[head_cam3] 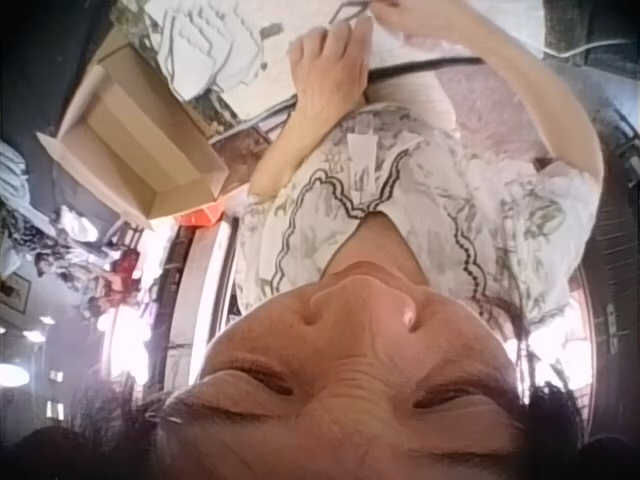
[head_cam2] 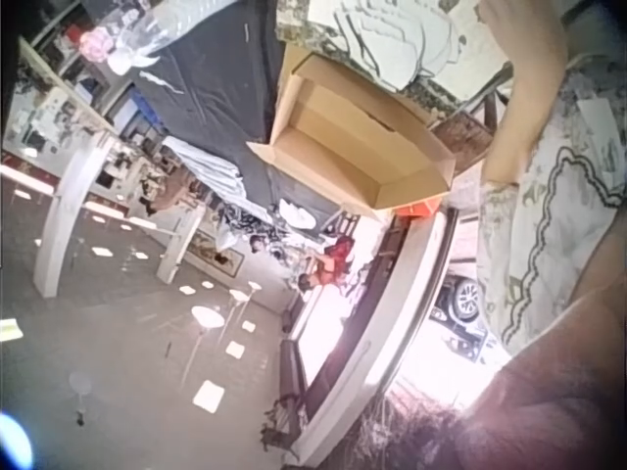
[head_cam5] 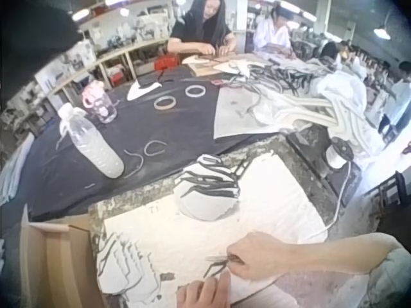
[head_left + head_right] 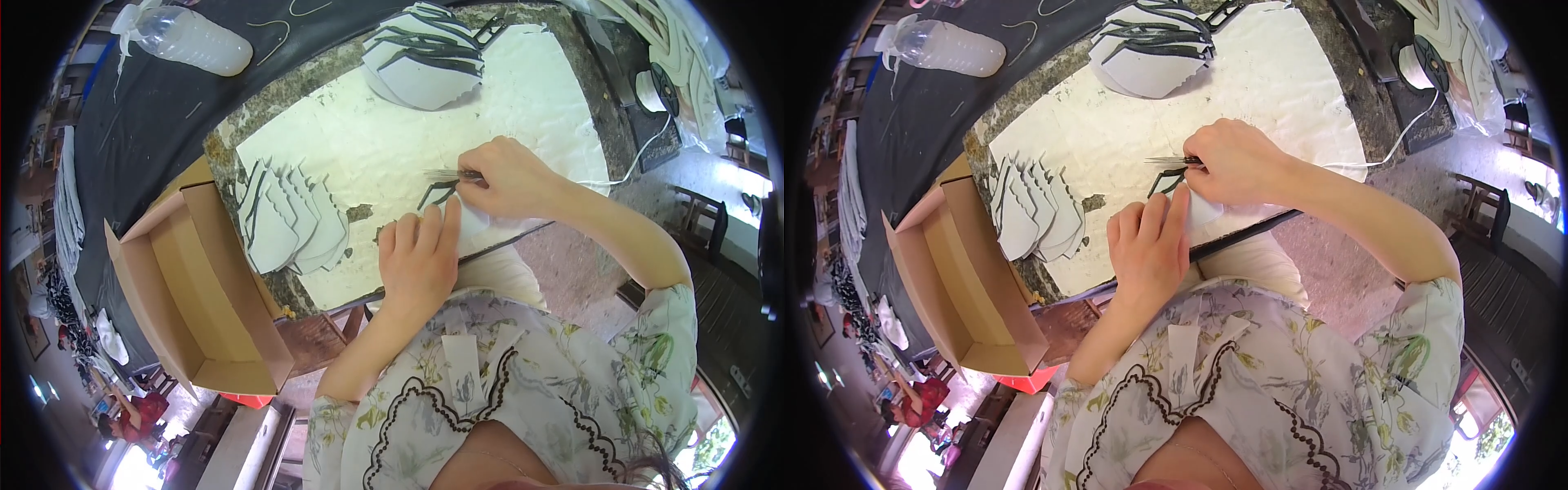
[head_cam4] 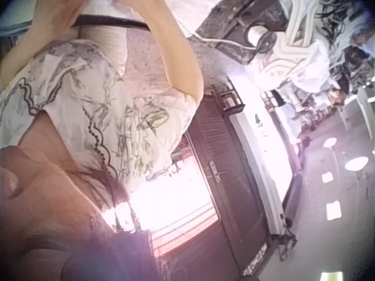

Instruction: Trimming excess threads or material from shoe components using snips.

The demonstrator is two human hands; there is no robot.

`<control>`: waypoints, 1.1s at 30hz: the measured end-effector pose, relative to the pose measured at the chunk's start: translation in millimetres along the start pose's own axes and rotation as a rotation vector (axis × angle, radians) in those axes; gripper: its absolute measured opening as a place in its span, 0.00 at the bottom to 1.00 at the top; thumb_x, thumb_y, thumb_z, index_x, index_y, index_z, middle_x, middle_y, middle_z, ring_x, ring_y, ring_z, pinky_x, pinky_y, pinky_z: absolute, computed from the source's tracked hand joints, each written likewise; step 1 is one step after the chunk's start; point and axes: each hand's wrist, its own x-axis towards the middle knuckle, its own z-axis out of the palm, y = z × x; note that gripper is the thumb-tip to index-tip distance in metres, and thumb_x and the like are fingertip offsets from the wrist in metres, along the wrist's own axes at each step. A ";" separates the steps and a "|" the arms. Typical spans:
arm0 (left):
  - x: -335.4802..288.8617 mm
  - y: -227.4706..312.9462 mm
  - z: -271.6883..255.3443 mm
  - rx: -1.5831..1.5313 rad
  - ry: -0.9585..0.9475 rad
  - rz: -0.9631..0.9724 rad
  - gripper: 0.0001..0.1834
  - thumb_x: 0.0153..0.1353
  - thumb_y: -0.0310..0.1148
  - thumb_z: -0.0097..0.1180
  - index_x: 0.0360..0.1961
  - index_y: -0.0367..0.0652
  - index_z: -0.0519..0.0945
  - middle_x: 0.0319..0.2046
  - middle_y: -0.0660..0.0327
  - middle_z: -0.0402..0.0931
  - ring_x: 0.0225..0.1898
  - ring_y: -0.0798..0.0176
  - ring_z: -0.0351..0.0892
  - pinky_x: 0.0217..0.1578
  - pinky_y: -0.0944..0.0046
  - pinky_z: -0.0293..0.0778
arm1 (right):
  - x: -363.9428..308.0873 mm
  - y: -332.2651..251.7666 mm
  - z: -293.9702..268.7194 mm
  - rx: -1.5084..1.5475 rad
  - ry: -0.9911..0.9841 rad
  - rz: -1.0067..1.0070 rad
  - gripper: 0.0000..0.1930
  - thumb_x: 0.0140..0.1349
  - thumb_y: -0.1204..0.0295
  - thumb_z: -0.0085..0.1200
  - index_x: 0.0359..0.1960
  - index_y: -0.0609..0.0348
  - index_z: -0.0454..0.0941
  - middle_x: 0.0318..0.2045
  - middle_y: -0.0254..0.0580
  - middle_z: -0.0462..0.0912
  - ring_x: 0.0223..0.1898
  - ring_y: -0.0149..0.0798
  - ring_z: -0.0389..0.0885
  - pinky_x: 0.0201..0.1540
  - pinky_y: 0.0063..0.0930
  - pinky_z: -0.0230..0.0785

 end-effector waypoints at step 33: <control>48.9 8.7 -8.7 -0.015 -0.198 0.121 0.36 0.44 0.25 0.57 0.60 0.35 0.71 0.35 0.59 0.70 0.37 0.57 0.69 0.37 0.60 0.68 | -7.9 26.5 -17.9 -0.237 0.082 0.017 0.11 0.53 0.65 0.60 0.31 0.62 0.78 0.27 0.50 0.82 0.30 0.54 0.81 0.34 0.43 0.72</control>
